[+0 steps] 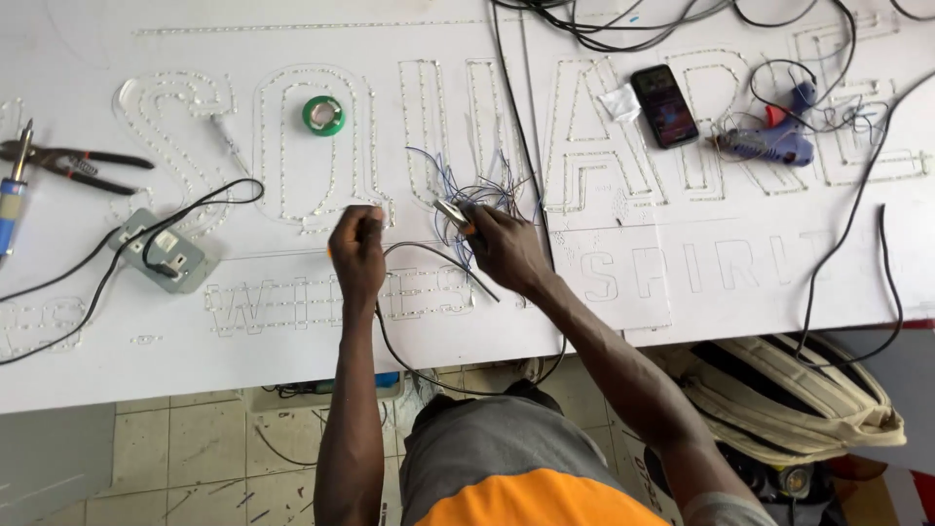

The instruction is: The person is using a wire stripper to remove insulation from multiple small wires and cutting them to size on a workbench.

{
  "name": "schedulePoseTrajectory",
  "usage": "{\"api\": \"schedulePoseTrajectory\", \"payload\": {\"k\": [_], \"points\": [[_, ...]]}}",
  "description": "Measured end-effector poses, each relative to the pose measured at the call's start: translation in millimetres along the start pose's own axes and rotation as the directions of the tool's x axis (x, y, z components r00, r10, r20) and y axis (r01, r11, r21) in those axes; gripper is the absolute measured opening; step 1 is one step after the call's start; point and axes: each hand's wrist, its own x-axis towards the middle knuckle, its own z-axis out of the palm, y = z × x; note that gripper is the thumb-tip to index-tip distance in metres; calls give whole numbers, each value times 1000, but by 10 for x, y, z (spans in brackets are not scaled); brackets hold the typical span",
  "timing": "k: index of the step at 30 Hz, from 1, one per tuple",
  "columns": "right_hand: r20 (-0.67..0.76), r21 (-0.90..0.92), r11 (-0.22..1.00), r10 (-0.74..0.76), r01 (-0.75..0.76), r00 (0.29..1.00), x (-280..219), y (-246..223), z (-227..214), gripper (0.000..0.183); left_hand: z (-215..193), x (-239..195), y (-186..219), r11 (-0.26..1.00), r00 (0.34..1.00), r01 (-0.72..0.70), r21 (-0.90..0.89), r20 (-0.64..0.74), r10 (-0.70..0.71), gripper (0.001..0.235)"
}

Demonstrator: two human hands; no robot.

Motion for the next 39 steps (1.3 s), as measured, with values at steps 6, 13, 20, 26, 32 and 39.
{"api": "schedulePoseTrajectory", "payload": {"k": [6,13,20,26,32,39], "points": [[231,-183,980,-39,83,972,160,368,21,69,335,9,307,969,956,186,-165,256,-140,15],[547,-136,972,233,-190,804,109,401,-319,74,414,-187,52,771,890,455,-447,267,-370,14],[707,185,825,266,-534,655,187,551,-321,52,563,-141,54,696,868,497,-517,286,-407,11],[747,431,592,189,-681,638,359,178,-665,91,802,-200,-93,706,816,565,-427,415,-402,21],[824,372,703,50,-606,564,438,216,-757,88,893,-58,-313,496,645,743,-448,676,-356,40],[872,202,907,5,-369,490,351,379,-780,83,1006,63,-453,521,580,764,-381,759,-295,16]]}}
